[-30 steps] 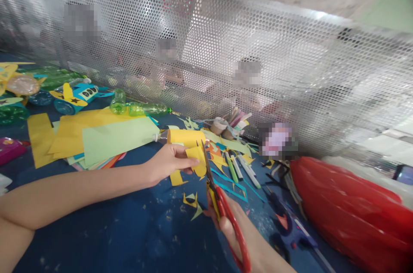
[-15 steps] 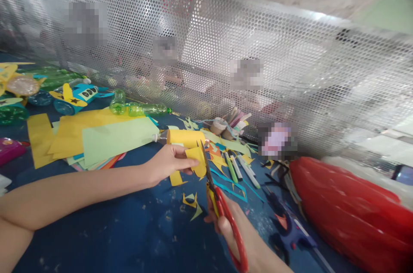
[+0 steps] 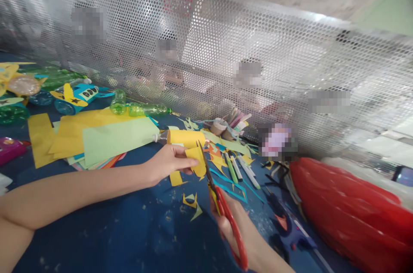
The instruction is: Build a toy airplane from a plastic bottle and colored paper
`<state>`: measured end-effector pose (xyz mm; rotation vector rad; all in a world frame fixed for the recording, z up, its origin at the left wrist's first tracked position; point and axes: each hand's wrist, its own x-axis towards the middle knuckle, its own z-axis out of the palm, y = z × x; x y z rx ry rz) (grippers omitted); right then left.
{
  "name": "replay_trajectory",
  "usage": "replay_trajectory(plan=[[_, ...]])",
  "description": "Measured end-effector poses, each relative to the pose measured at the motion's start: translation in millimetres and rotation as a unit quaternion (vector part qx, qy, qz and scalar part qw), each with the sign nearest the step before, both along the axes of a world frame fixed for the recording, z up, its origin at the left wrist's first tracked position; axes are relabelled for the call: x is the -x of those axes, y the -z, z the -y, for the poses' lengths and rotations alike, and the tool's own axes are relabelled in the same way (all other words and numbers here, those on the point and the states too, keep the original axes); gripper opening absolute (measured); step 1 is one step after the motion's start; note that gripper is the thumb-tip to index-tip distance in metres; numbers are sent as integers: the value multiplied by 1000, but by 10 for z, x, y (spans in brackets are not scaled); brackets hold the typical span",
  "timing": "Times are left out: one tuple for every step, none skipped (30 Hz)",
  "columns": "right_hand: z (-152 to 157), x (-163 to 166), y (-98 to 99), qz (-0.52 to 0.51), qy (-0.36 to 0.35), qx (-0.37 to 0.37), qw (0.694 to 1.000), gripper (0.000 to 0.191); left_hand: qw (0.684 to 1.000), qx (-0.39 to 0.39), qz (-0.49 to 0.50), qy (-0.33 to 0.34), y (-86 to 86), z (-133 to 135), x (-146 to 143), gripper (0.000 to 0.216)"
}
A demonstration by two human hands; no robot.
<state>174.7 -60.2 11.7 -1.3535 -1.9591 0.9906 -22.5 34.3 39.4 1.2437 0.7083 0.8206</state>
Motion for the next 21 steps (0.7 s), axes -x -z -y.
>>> replay_trajectory(plan=[[-3, 1, -9, -1, 0, 2, 1000, 58, 1000, 1, 0, 1, 2, -2, 0, 11], [-6, 2, -15, -2, 0, 5, 1000, 58, 1000, 1, 0, 2, 6, -5, 0, 11], [-8, 3, -19, -4, -1, 9, 1000, 59, 1000, 0, 0, 3, 11, -7, 0, 12], [-9, 3, -19, -5, -2, 12, 1000, 59, 1000, -1, 0, 4, 19, -10, 0, 12], [-10, 2, -16, -6, -3, 14, 1000, 59, 1000, -1, -2, 4, 27, -13, 1, 12], [-12, 1, -10, -7, -4, 16, 1000, 59, 1000, -2, -3, 4, 36, -15, 1, 13], [-12, 0, -3, -6, -4, 16, 1000, 60, 1000, -2, -3, 3, 44, -17, 1, 13], [-13, -2, 5, -5, -4, 16, 1000, 60, 1000, -1, -3, 3, 51, -19, 1, 13], [-12, -4, 11, -2, -2, 15, 1000, 60, 1000, 1, -3, 3, 57, -21, 1, 13], [-11, -5, 15, 2, 1, 13, 1000, 60, 1000, 2, -1, 3, 61, -22, 2, 13], [-10, -6, 16, 7, 3, 11, 1000, 61, 1000, 2, 1, 3, 64, -23, 2, 13], [-8, -6, 14, 12, 6, 8, 1000, 61, 1000, 2, 2, 4, 65, -25, 2, 12], [-7, -4, 9, 17, 7, 4, 1000, 61, 1000, 2, 3, 5, 66, -26, 2, 12], [-5, -1, 2, 21, 7, -1, 1000, 61, 1000, 2, 5, 6, 66, -27, 2, 12], [-4, 3, -7, 24, 8, -7, 1000, 61, 1000, 3, 5, 7, 66, -29, 2, 12], [-4, 8, -16, 26, 9, -13, 1000, 61, 1000, 4, 6, 9, 65, -30, 1, 12], [-4, 14, -25, 28, 10, -17, 999, 61, 1000, 6, 7, 10, 65, -31, 1, 12], [-4, 19, -33, 30, 11, -22, 999, 61, 1000, 7, 7, 11, 65, -32, 0, 12], [-4, 23, -39, 33, 12, -27, 999, 61, 1000, 7, 8, 12, 64, -32, 0, 12], [-5, 25, -43, 37, 14, -32, 999, 61, 1000, 8, 9, 11, 62, -33, 0, 13], [-7, 25, -44, 41, 16, -37, 998, 61, 1000, 8, 9, 11, 61, -33, -1, 13]])
